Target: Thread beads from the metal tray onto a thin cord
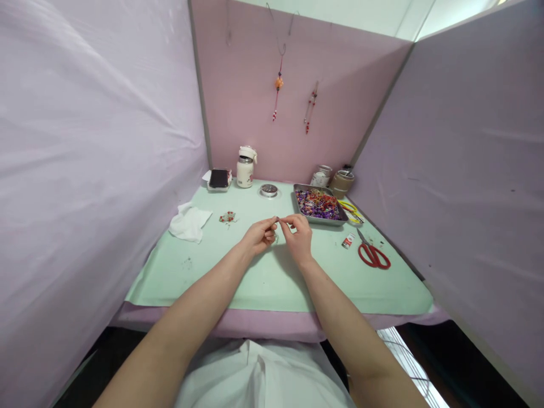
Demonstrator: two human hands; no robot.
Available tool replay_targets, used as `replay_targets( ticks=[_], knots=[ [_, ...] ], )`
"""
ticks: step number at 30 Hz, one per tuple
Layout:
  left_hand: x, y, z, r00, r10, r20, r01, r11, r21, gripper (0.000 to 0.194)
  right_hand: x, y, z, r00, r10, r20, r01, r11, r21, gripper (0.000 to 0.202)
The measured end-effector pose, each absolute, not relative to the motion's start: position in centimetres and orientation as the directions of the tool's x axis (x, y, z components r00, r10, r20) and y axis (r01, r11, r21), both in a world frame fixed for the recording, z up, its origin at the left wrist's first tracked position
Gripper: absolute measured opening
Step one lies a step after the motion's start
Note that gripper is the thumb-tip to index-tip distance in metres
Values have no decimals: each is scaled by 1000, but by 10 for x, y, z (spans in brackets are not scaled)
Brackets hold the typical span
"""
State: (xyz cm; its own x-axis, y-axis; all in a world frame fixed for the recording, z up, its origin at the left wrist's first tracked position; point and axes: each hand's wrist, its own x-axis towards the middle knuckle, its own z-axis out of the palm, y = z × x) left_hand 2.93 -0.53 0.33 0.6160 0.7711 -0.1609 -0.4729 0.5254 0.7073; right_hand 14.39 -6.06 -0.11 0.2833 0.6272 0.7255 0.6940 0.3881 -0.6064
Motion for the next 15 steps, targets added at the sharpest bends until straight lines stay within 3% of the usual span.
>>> replay_targets(
  ticks=[15],
  knots=[
    [30, -5, 2, 610, 776, -158, -465, 513, 722, 25, 145, -59, -4, 260, 598, 758, 740, 381, -555, 14]
  ],
)
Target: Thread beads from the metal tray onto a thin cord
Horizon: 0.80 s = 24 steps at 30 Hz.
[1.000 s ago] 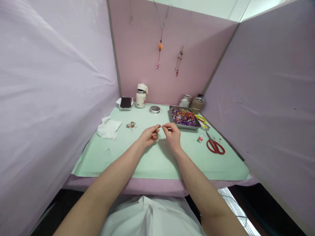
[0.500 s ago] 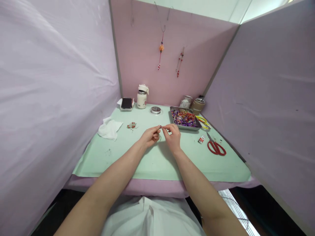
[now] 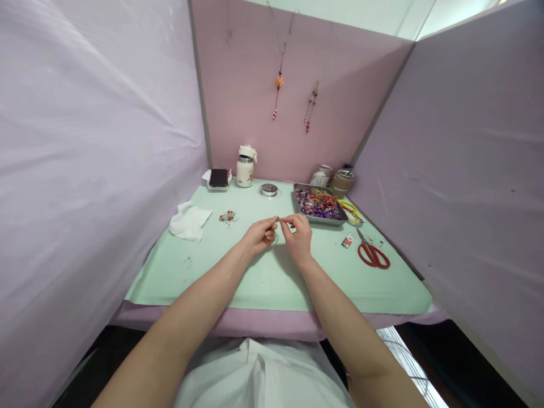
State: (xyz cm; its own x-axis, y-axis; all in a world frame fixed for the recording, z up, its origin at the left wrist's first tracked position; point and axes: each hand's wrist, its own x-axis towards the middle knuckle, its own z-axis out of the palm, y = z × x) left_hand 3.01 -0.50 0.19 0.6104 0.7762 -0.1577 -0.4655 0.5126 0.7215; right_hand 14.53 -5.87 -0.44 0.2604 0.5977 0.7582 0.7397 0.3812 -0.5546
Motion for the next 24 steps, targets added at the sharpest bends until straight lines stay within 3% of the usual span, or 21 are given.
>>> replay_targets(
  ticks=[6, 15, 19, 24],
  knots=[
    [31, -4, -1, 591, 796, -133, -460, 467, 755, 29, 147, -57, -7, 221, 567, 794, 768, 401, -500, 11],
    [32, -9, -2, 559, 826, -78, -442, 377, 814, 33, 147, -58, -6, 241, 609, 756, 763, 363, -535, 16],
    [35, -11, -1, 505, 863, -33, -433, 286, 855, 34, 148, -59, -6, 302, 642, 705, 678, 375, -632, 16],
    [38, -13, 0, 364, 929, 71, -353, 67, 933, 33, 148, -58, -5, 444, 714, 541, 388, 391, -835, 18]
  ],
)
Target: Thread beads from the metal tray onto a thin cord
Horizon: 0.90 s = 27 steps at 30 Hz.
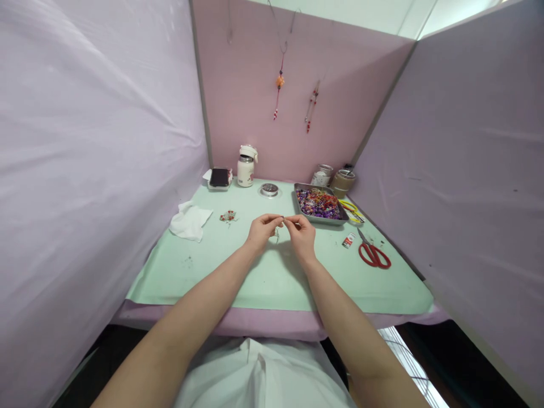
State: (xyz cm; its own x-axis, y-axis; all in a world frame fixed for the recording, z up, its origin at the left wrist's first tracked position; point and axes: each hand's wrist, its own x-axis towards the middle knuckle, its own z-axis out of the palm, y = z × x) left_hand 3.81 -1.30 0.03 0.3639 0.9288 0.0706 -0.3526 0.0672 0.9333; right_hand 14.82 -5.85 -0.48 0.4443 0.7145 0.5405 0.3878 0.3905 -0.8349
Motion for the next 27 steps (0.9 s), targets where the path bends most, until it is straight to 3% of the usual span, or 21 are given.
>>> replay_targets(
  ticks=[5, 10, 27],
  knots=[
    [38, -17, 5, 328, 935, 134, -268, -44, 962, 34, 150, -57, -5, 503, 757, 418, 197, 370, -908, 20],
    [37, -19, 9, 311, 935, 169, -225, -100, 969, 32, 151, -55, -5, 514, 775, 367, 126, 355, -926, 21],
    [40, -6, -5, 292, 947, 132, -323, -32, 946, 27, 150, -59, -4, 490, 760, 427, 263, 338, -904, 21]
  ],
)
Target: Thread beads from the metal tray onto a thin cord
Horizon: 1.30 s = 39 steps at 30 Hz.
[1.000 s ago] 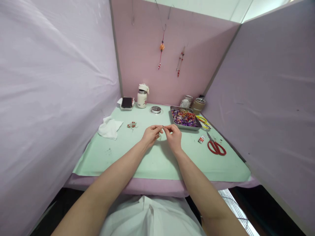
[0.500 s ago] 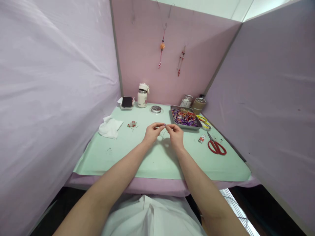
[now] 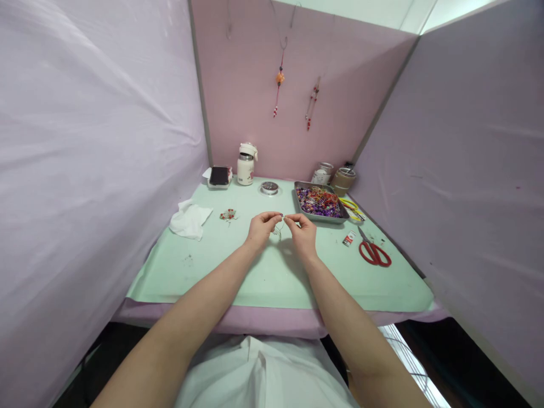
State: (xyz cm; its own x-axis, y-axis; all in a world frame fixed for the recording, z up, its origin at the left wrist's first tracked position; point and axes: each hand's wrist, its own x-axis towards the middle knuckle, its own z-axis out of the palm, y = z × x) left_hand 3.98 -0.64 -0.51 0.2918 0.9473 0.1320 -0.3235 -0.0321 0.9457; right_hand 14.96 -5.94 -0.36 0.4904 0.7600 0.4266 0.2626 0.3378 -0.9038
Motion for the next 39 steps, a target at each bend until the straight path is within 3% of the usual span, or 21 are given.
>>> replay_targets(
  ticks=[10, 29, 34, 39],
  knots=[
    [39, -9, -3, 307, 943, 125, -276, -37, 960, 27, 149, -61, -3, 487, 763, 426, 270, 333, -904, 21],
    [36, -15, 5, 289, 919, 266, -184, -220, 958, 16, 151, -62, -1, 468, 776, 423, 250, 343, -905, 22],
    [33, -15, 3, 244, 883, 402, -62, -399, 915, 12, 152, -60, -3, 471, 771, 430, 284, 329, -901, 23],
    [29, -17, 5, 279, 776, 565, 135, -614, 777, 13, 152, -61, -3, 461, 778, 427, 315, 307, -898, 21]
  ],
)
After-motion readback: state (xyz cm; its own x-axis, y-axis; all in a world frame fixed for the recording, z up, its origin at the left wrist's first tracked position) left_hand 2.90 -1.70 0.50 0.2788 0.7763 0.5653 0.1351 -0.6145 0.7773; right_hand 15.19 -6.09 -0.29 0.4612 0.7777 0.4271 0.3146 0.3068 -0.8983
